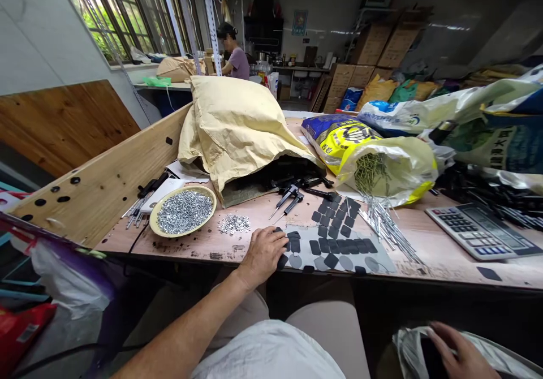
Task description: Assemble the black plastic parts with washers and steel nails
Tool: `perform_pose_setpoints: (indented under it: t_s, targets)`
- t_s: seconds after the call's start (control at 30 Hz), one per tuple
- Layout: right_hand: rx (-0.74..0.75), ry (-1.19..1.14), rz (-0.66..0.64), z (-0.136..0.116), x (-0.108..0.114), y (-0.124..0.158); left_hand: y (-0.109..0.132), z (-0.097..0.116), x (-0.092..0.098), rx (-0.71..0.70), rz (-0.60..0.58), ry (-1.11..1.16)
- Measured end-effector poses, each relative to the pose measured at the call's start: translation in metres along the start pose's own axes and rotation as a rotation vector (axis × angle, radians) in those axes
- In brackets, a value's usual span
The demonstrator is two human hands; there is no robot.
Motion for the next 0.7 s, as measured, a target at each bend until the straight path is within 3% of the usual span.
perform_pose_setpoints:
  t_s: [0.07, 0.13, 0.23, 0.33, 0.47, 0.7]
  targets:
    - [0.027, -0.098, -0.013, -0.049, -0.017, -0.017, 0.004, -0.006, 0.001, 0.032, 0.033, -0.003]
    - [0.122, -0.152, -0.054, -0.116, -0.036, -0.032, 0.010, -0.010, 0.004, 0.055, 0.074, 0.011]
    - [0.365, -0.186, -0.209, -0.220, -0.068, -0.040, 0.022, -0.014, 0.007, 0.072, 0.120, 0.032]
    - [0.560, -0.080, -0.331, -0.291, -0.095, -0.036, 0.032, -0.013, 0.010, 0.071, 0.130, 0.027]
    - [0.627, 0.044, -0.314, -0.329, -0.112, -0.035, 0.040, -0.008, 0.008, 0.039, 0.098, 0.023]
    - [0.527, 0.194, -0.339, -0.332, -0.121, -0.040, 0.040, -0.004, 0.000, -0.014, 0.118, 0.019]
Point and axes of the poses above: each hand's wrist, its own y-axis away from the middle knuckle, its own x-axis out of the back of the hand, z = x × y, the point moved 6 cm from there along -y, towards the middle knuckle, and after that the axes turned 6 degrees about -z, right-handed, at the moved point
